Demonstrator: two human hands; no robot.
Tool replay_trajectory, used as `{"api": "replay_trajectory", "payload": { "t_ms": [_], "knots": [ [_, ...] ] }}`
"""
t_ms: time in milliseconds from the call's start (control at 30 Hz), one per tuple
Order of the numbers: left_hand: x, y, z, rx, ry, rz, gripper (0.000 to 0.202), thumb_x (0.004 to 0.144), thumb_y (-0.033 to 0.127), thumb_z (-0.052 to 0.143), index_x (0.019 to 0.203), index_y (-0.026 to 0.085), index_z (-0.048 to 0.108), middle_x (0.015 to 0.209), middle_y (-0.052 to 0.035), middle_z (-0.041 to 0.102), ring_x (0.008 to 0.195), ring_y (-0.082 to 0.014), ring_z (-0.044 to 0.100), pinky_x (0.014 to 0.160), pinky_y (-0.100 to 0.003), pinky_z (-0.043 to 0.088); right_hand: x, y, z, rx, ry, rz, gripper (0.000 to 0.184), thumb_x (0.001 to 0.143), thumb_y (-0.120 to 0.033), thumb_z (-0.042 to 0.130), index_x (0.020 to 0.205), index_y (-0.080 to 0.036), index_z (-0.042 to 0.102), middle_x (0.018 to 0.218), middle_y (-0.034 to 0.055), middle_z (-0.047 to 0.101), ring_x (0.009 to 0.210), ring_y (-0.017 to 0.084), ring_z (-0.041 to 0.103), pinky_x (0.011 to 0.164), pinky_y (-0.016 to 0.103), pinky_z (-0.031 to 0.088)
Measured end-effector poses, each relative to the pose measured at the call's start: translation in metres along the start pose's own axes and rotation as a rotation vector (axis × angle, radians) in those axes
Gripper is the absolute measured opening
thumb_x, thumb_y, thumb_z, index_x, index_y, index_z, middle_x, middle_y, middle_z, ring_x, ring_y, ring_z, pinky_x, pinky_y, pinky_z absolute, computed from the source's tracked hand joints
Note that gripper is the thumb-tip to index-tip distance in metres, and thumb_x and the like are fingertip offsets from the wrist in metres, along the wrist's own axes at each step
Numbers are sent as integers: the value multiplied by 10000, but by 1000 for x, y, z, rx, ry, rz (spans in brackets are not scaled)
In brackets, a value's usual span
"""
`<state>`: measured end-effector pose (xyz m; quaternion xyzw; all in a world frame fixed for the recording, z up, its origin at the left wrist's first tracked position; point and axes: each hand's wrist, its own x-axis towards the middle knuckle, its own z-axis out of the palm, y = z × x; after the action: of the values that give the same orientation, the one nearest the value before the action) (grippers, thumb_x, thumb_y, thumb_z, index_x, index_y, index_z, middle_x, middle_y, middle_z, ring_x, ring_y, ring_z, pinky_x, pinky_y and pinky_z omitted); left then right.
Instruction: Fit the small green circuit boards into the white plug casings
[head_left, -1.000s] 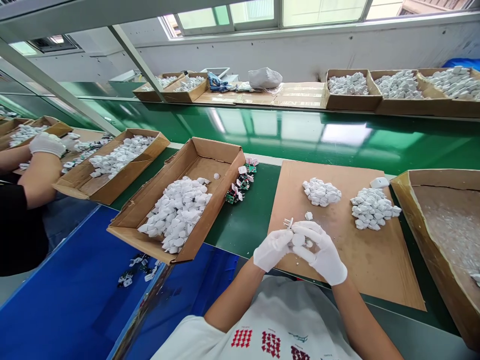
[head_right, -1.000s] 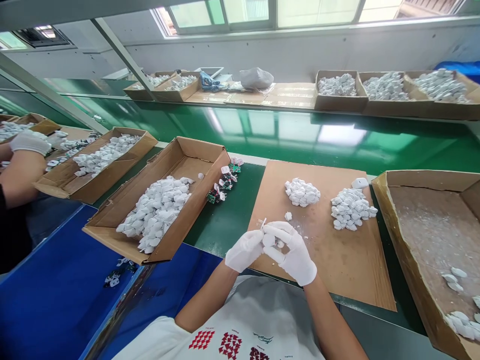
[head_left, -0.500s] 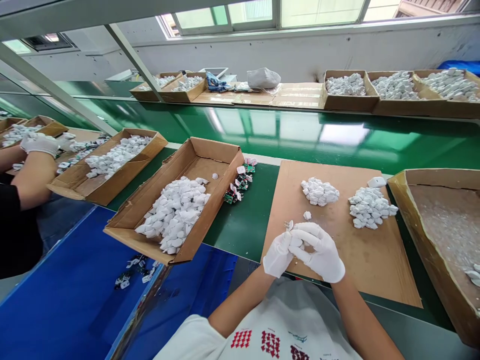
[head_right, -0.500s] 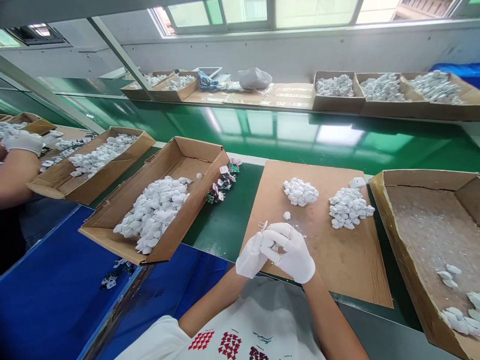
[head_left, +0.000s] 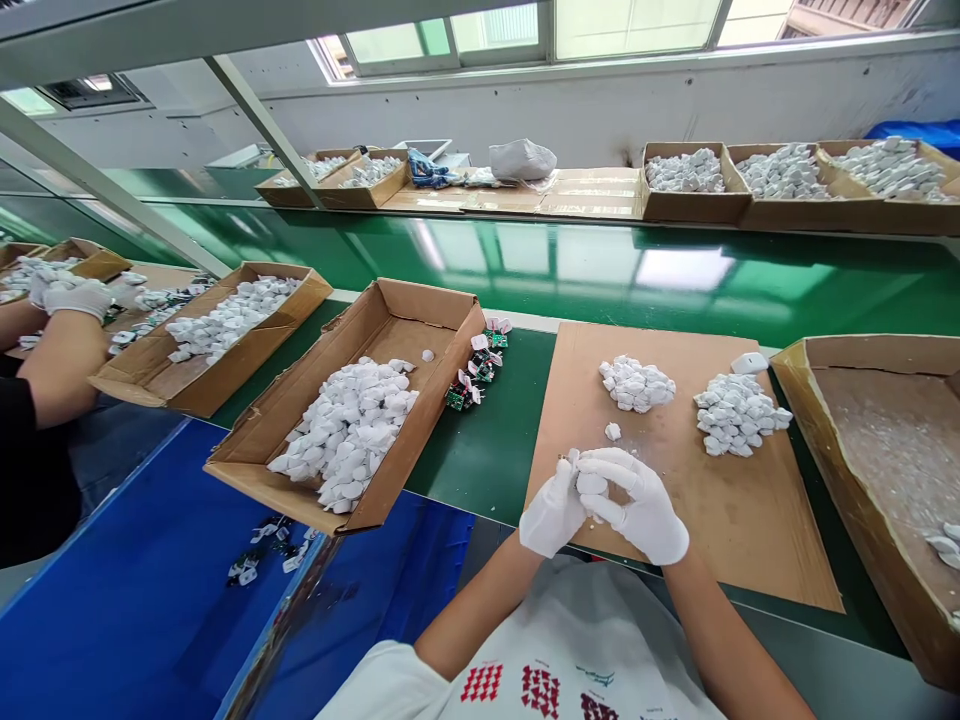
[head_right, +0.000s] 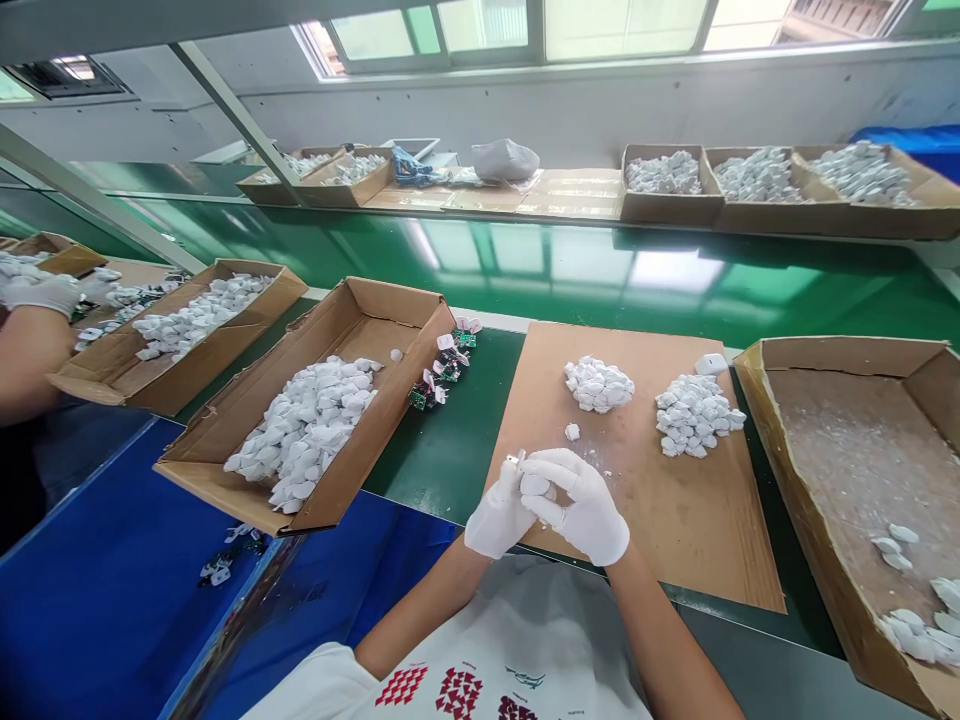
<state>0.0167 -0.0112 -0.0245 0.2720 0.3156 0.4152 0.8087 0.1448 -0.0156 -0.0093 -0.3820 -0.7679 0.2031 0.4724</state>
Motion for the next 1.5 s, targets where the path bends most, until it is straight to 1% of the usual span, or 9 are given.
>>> {"api": "replay_trajectory", "payload": {
  "t_ms": [133,333,433,600,900,1033,1167,1367,1500],
  "knots": [
    [0,6,3,-66,15,70,524,613,614,722,561,158,469,547,42,370,531,-79,320,518,-260,309,0,0,-1,59,16,7,396,834,-139,593,1195,-296,546,1070,47,653,1003,183,631,844,341,553],
    [3,3,-5,56,41,80,572,617,701,650,590,137,562,599,-10,500,610,-127,442,600,-291,379,2,-4,-1,6,20,6,362,818,-139,605,1139,-300,561,1044,40,663,944,185,647,771,326,571],
    [2,2,-6,140,55,173,544,683,665,625,566,136,577,616,-34,536,623,-147,475,631,-318,409,0,-7,5,-58,108,51,411,803,-156,628,1185,-274,533,1091,56,648,1002,199,635,841,359,565],
    [-3,3,-5,219,139,379,568,734,603,616,1071,148,653,834,-70,632,747,-191,561,755,-355,467,-9,-17,20,-232,377,143,398,789,-152,660,1153,-282,565,1239,69,551,1114,227,588,907,390,548],
    [-9,19,-12,543,32,560,549,776,617,553,1053,158,675,719,-50,590,648,-161,527,669,-326,486,-7,-25,6,-185,212,-10,482,790,-75,607,1217,-286,535,1143,65,601,1091,220,588,898,400,543],
    [-8,21,-11,494,-3,554,515,796,561,573,1108,158,649,722,-40,577,625,-139,515,646,-302,477,-6,-26,1,-31,102,89,390,849,-129,542,1215,-265,532,1194,73,606,1101,205,595,894,371,545],
    [-6,21,-10,474,-7,495,535,758,572,612,1091,155,652,727,-41,587,622,-140,516,621,-293,467,-7,-24,3,-95,153,42,463,831,-100,562,1252,-285,501,1205,70,600,1114,206,585,906,378,532],
    [-4,21,-6,358,75,409,524,764,642,547,627,142,626,568,-27,533,572,-151,498,623,-327,438,3,-17,-4,-161,95,73,420,793,-204,633,1194,-266,529,1228,86,549,1174,250,536,994,477,469],
    [-1,19,-10,412,123,245,599,725,731,496,603,153,599,577,-51,591,586,-175,526,623,-337,447,13,-14,-4,-227,49,-41,317,805,-187,624,1107,-269,575,1119,63,613,1114,239,569,999,476,457]
  ]
}}
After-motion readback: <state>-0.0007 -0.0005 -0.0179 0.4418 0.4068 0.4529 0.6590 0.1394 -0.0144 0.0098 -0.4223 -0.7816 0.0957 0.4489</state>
